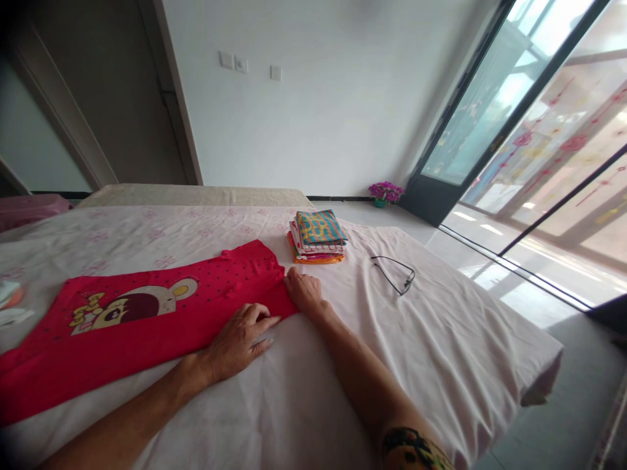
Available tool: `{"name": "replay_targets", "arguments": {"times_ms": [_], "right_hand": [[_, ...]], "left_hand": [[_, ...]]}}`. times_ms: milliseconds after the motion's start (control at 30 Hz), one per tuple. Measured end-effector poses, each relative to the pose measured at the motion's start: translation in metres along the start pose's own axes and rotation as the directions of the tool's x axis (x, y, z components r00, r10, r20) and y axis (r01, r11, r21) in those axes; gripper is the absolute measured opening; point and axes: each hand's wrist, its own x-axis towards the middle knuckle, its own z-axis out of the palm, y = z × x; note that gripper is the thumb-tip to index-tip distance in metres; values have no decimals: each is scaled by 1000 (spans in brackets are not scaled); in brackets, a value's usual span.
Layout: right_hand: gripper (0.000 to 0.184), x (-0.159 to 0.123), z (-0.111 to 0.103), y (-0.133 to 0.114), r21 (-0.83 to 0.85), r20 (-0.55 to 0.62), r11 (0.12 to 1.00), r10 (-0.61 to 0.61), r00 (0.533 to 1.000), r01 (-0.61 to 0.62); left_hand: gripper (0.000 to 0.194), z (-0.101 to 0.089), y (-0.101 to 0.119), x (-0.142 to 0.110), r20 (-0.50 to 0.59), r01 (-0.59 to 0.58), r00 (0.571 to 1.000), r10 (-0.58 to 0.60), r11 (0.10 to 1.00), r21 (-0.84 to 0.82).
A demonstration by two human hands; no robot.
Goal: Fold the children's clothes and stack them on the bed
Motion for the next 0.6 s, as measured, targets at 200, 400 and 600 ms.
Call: {"name": "replay_targets", "arguments": {"times_ms": [200, 400, 600], "right_hand": [[43, 0, 2, 8, 23, 16, 997, 79, 997, -79], [43, 1, 0, 17, 130, -10, 982, 142, 990, -139], [43, -8, 2, 9, 81, -44, 994, 72, 996, -68]], "left_hand": [[30, -12, -25, 26, -150, 134, 975, -161, 975, -175], [28, -17, -54, 71, -322, 428, 870, -373, 897, 116], [22, 1, -58, 95, -270, 488, 857, -439, 859, 155]]}}
